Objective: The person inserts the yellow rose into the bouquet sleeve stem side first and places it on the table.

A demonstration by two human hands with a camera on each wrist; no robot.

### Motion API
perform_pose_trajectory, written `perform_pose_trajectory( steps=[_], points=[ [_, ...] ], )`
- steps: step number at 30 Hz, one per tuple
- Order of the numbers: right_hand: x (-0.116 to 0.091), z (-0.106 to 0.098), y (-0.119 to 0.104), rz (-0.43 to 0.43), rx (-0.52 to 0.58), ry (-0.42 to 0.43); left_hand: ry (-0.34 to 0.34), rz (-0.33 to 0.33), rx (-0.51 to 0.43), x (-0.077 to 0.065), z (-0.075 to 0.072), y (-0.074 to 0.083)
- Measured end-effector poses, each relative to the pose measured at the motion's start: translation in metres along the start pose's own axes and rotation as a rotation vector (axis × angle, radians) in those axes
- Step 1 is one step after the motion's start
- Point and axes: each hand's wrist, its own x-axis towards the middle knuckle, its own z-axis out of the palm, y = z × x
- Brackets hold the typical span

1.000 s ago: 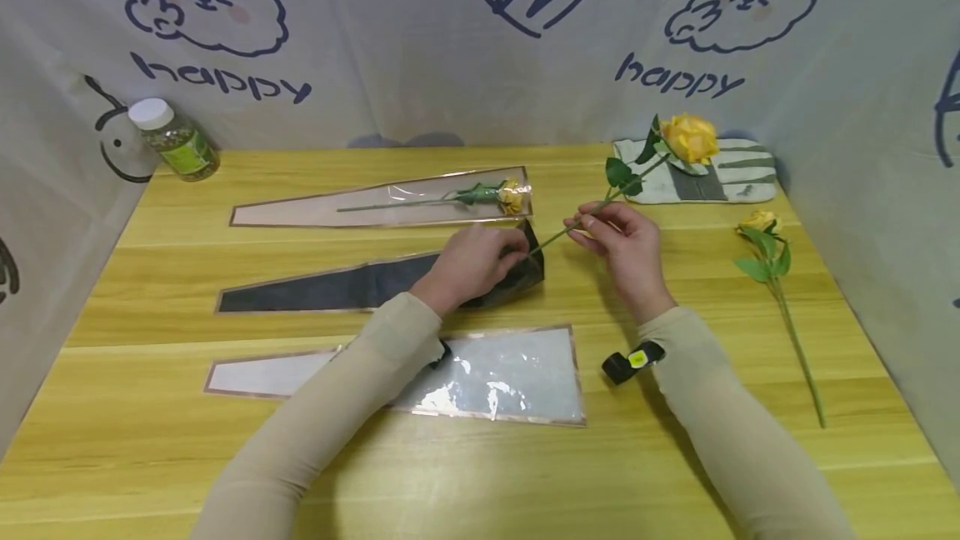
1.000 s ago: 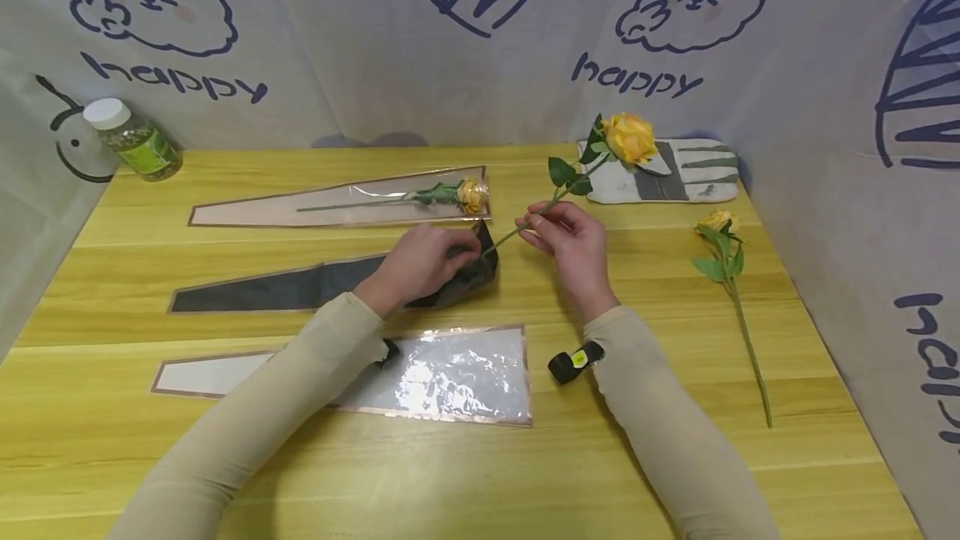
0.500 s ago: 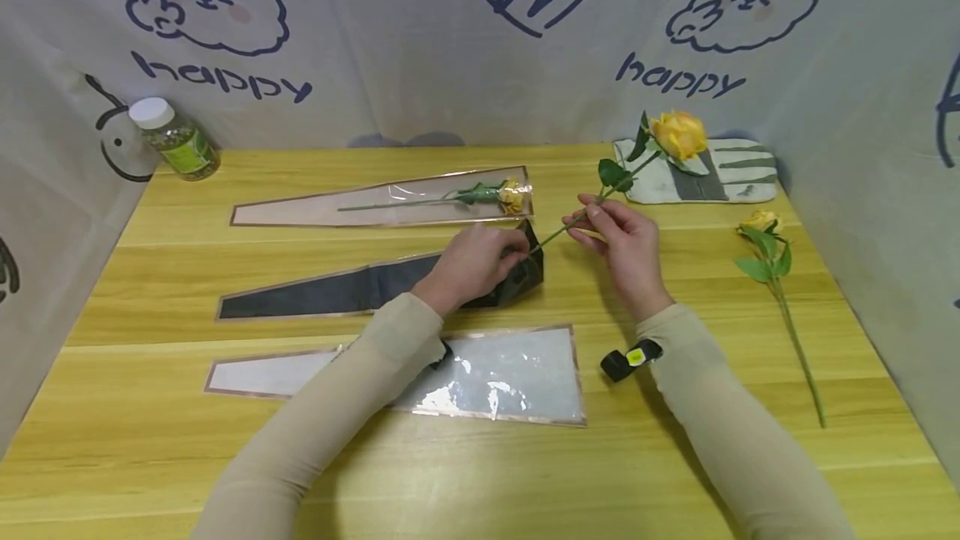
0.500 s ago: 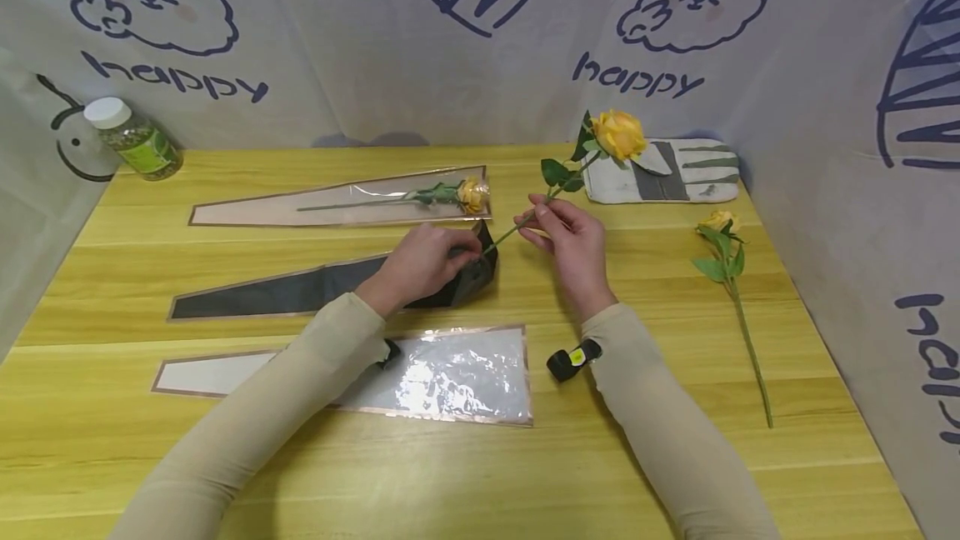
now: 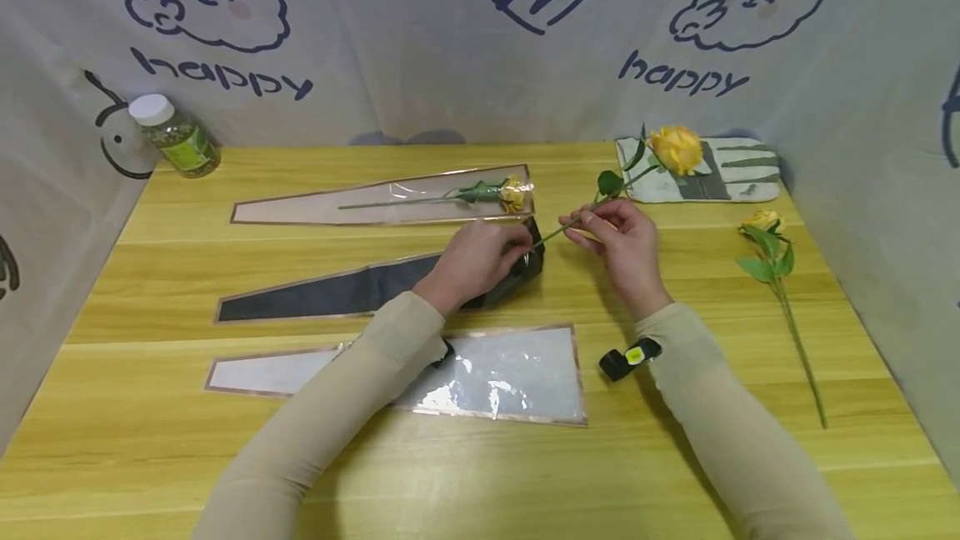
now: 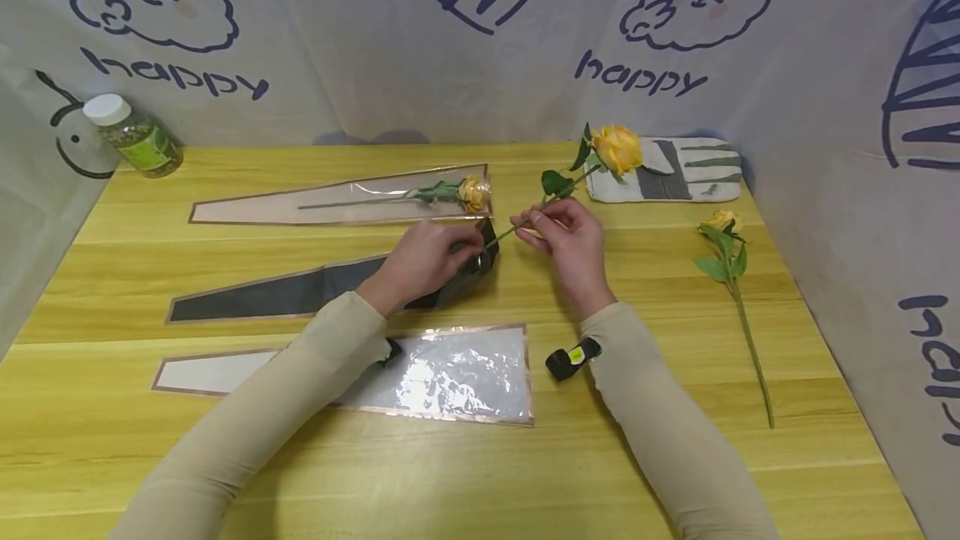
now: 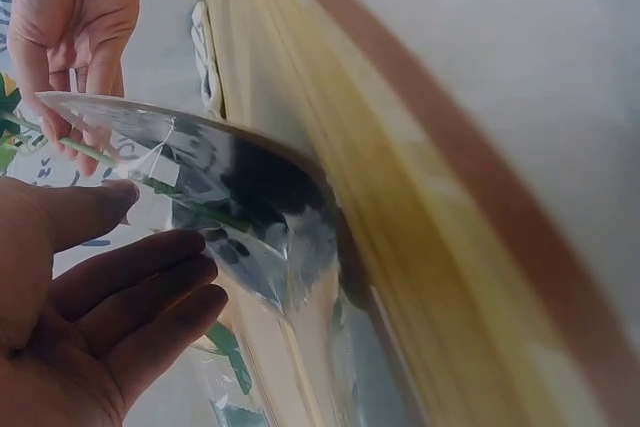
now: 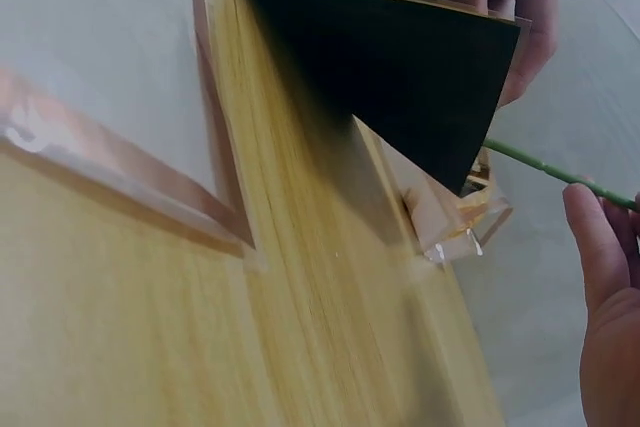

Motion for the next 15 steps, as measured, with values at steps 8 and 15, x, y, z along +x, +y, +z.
perform_pose_trajectory(
  steps=[8, 15],
  points=[
    [-0.0010, 0.0025, 0.0004, 0.012, 0.017, -0.040, 0.073, 0.008, -0.010, 0.0022, -0.0003, 0.0052],
    [-0.0003, 0.0029, -0.0012, 0.036, 0.052, 0.007, 0.077, 0.013, -0.019, 0.0026, 0.0004, 0.0059]
  ],
)
